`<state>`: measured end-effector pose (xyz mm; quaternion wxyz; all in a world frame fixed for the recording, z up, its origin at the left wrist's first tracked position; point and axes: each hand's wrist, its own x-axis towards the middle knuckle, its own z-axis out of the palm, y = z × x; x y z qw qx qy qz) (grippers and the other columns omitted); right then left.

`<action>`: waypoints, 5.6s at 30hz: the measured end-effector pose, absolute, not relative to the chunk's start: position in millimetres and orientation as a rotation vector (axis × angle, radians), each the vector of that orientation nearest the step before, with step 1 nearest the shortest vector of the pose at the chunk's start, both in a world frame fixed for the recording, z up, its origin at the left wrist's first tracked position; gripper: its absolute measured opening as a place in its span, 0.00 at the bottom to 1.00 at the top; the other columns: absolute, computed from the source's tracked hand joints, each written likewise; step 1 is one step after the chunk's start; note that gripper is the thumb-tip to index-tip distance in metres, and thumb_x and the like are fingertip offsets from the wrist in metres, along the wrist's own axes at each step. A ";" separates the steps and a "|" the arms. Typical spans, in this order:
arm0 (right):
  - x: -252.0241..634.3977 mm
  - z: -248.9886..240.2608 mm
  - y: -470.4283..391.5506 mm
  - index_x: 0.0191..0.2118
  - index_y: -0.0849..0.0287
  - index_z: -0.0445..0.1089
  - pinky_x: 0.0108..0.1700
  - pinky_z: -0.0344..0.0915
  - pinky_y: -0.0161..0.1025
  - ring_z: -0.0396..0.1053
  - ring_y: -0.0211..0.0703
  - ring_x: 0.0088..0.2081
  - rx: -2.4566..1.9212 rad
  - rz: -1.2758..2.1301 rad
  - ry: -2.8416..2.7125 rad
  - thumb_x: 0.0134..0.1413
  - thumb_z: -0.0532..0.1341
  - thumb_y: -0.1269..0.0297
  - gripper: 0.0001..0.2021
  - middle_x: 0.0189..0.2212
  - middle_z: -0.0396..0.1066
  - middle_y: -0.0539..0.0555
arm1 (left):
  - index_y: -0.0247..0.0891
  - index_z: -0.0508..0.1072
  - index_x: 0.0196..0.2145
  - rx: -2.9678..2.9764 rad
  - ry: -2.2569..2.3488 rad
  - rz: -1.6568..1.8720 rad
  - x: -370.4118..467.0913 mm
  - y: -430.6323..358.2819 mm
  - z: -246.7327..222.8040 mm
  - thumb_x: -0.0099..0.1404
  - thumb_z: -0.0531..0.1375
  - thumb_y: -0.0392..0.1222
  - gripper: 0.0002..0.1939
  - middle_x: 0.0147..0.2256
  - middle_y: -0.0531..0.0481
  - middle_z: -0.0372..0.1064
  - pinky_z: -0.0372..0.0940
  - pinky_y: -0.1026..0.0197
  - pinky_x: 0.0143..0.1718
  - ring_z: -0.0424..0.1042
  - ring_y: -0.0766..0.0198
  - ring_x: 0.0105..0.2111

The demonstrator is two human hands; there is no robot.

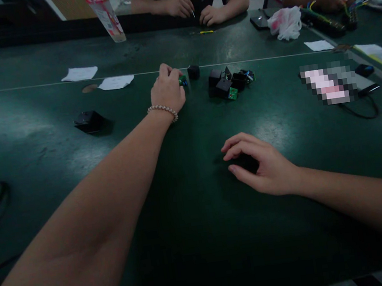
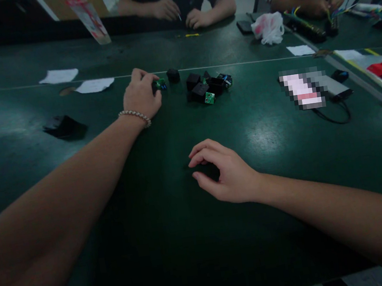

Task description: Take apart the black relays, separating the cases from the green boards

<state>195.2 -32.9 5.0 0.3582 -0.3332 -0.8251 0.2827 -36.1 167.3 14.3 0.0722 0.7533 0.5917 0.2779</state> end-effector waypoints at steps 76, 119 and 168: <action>194.6 4.9 -41.8 0.58 0.52 0.67 0.45 0.78 0.51 0.76 0.54 0.48 -0.728 0.475 -2.062 0.55 0.73 0.63 0.27 0.48 0.74 0.59 | 0.36 0.80 0.48 0.647 0.567 0.677 -36.5 -34.5 21.6 0.67 0.66 0.41 0.13 0.45 0.40 0.82 0.74 0.48 0.52 0.83 0.51 0.42; 195.0 6.4 -39.5 0.57 0.59 0.71 0.51 0.76 0.48 0.73 0.50 0.52 -0.612 0.478 -2.092 0.58 0.70 0.73 0.21 0.51 0.71 0.62 | 0.36 0.79 0.48 1.233 0.707 0.816 -38.5 -30.8 18.0 0.62 0.71 0.30 0.17 0.45 0.49 0.78 0.74 0.66 0.46 0.79 0.66 0.44; 196.2 5.6 -43.1 0.46 0.52 0.66 0.47 0.76 0.50 0.73 0.51 0.50 -0.626 0.418 -2.143 0.53 0.65 0.79 0.18 0.47 0.69 0.57 | 0.38 0.71 0.54 1.481 0.738 0.807 -31.5 -38.3 14.4 0.63 0.71 0.33 0.23 0.52 0.42 0.76 0.78 0.54 0.53 0.81 0.55 0.51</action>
